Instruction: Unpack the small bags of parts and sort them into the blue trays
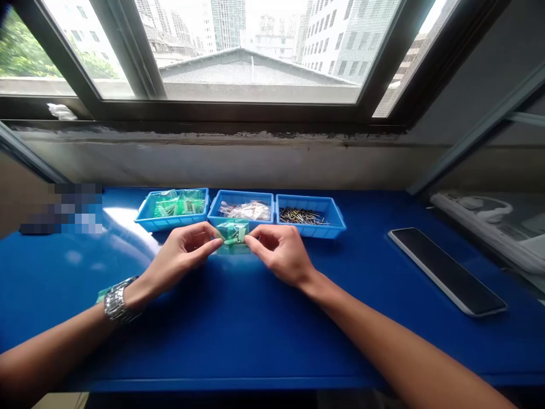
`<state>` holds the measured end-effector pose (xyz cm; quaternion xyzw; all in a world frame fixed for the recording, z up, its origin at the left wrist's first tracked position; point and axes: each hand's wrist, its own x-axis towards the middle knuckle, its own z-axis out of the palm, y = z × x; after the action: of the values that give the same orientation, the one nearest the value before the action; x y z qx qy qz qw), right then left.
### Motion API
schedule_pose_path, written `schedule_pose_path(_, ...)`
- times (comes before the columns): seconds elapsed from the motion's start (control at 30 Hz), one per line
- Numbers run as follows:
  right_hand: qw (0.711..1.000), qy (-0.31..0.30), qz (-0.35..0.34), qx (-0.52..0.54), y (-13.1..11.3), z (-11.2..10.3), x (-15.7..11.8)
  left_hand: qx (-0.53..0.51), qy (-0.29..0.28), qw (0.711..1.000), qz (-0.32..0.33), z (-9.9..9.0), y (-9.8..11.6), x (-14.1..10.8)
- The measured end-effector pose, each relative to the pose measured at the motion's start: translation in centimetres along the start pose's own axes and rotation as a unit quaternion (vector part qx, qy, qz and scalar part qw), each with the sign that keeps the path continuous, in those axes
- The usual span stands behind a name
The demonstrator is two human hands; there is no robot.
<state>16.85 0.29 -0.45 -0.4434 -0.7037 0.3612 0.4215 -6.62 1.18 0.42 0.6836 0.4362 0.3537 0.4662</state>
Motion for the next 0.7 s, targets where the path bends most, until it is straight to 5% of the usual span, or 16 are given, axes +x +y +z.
schedule_pose_path(0.33, 0.992, -0.001, 0.055, 0.11, 0.6, 0.23, 0.01, -0.035, -0.027, 0.999, -0.023, 0.06, -0.49, -0.06)
schedule_pose_path(0.53, 0.993, 0.021, 0.025, 0.11, 0.79, 0.48, -0.15, 0.049, 0.048, 0.994, 0.083, 0.02, -0.74, -0.18)
schedule_pose_path(0.7, 0.995, 0.034, 0.012, 0.097, 0.99, 0.72, -0.35, 0.063, 0.069, 0.99, 0.109, 0.15, -0.65, -0.36)
